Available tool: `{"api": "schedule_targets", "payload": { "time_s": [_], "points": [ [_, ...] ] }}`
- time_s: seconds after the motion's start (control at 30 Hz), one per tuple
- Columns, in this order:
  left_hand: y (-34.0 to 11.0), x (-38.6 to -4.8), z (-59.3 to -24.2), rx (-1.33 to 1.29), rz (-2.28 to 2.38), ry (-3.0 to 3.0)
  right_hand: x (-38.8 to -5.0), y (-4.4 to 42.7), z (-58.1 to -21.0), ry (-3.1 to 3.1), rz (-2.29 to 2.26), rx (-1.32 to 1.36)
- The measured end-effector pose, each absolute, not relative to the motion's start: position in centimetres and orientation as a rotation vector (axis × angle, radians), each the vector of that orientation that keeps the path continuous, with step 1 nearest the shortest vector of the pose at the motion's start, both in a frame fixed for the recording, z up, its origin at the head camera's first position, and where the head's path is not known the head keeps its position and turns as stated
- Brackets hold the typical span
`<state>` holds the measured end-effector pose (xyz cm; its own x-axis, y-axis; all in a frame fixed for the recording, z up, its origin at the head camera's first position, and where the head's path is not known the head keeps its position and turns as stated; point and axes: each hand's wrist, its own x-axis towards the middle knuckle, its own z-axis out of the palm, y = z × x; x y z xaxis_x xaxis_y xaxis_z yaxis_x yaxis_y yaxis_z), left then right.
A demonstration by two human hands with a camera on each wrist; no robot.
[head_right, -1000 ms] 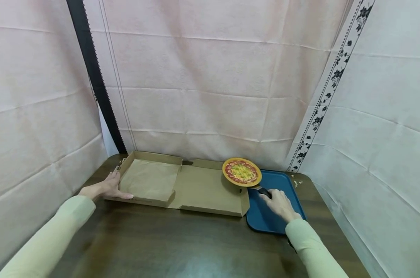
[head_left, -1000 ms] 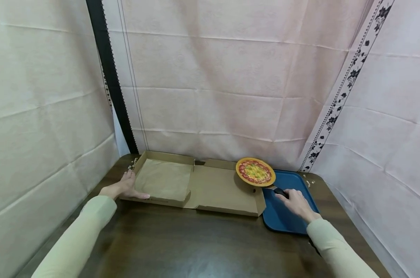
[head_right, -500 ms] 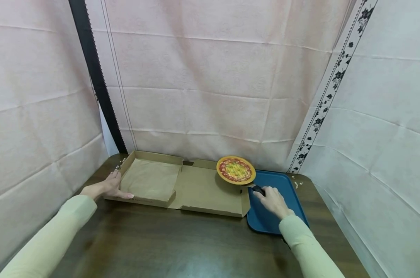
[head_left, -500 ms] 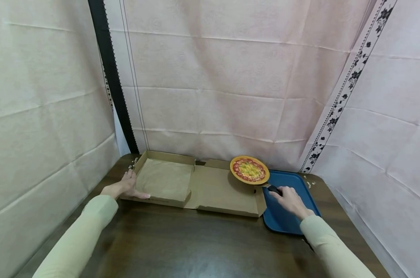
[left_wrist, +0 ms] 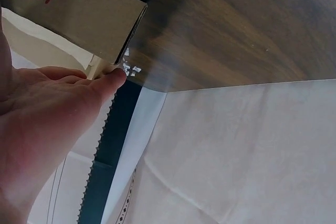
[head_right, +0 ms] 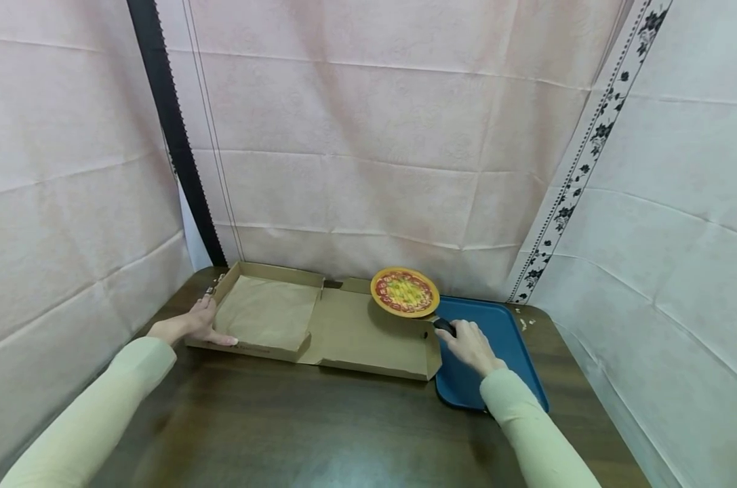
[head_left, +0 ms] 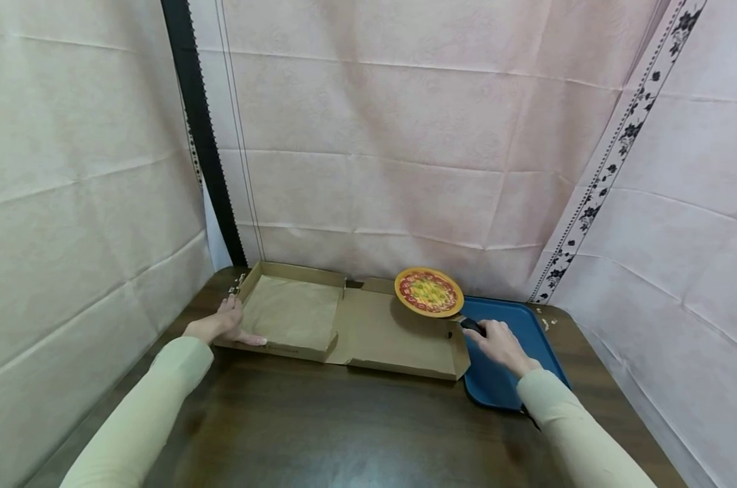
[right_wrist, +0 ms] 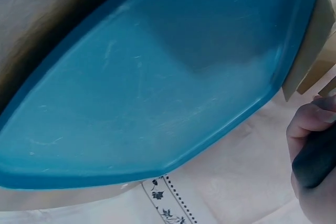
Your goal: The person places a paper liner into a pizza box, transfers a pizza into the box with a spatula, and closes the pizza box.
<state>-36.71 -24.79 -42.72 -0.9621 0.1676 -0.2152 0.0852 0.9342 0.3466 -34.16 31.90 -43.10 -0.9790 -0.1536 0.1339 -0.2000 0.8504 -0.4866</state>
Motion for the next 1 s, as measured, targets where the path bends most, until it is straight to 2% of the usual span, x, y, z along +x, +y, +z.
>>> {"api": "schedule_targets", "payload": {
  "time_s": [1.0],
  "points": [
    [-24.5,-36.7,-42.3,0.166,0.416,2.843,-35.7,27.9,-42.6,-2.913,0.758,0.403]
  ]
}}
